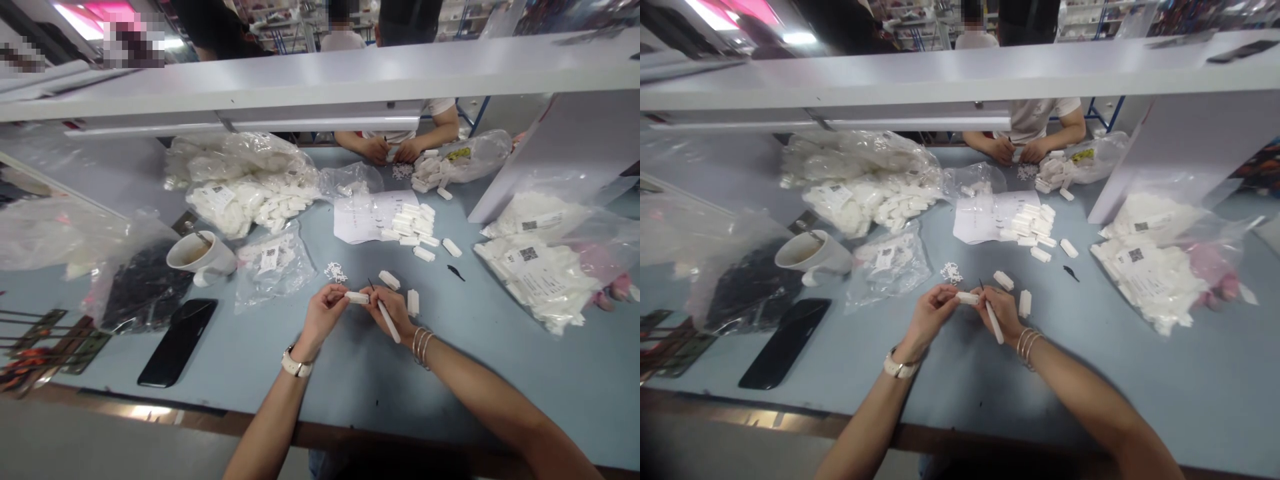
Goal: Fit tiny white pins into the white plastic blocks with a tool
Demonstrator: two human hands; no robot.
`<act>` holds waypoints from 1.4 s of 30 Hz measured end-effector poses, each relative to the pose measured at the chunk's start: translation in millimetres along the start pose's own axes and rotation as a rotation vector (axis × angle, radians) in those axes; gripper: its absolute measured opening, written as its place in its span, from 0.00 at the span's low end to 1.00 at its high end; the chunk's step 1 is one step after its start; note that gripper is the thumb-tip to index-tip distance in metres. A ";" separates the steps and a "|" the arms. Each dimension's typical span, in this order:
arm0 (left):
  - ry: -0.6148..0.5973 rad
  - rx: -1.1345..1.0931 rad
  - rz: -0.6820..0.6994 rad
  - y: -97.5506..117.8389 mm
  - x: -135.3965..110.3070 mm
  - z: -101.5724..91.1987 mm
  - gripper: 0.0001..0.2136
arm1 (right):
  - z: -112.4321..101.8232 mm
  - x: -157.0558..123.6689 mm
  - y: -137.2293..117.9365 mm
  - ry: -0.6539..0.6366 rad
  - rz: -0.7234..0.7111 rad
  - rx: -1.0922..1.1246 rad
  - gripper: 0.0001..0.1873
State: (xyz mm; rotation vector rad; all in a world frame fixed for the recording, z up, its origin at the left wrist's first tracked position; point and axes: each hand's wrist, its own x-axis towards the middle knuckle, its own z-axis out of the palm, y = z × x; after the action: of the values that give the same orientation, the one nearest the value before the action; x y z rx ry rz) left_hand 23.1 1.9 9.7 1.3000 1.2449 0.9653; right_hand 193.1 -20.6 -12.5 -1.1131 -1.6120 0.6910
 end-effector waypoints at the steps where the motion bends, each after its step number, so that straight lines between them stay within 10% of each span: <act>1: 0.001 0.016 0.005 0.7 0.2 -1.1 0.14 | 0.4 -0.1 0.6 0.002 0.002 0.005 0.11; 8: 0.239 0.407 0.105 -2.9 7.4 -28.9 0.13 | 3.6 -1.4 6.8 0.048 0.122 0.036 0.10; 20: -0.001 0.948 0.378 -20.2 8.8 -28.9 0.08 | 3.4 -0.8 5.6 0.046 0.145 0.000 0.09; 32: -0.001 0.309 0.302 -5.0 6.3 -11.0 0.08 | 1.8 0.6 3.5 0.036 0.133 -0.025 0.10; 42: 0.082 0.457 0.432 -15.2 4.5 -0.2 0.05 | 1.7 0.8 2.7 0.040 0.132 -0.011 0.10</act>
State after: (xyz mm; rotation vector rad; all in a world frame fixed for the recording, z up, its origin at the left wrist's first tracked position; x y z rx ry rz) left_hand 21.4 5.1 -5.7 1.9616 1.3228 1.0762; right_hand 192.4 -18.6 -15.0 -1.2425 -1.5199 0.7420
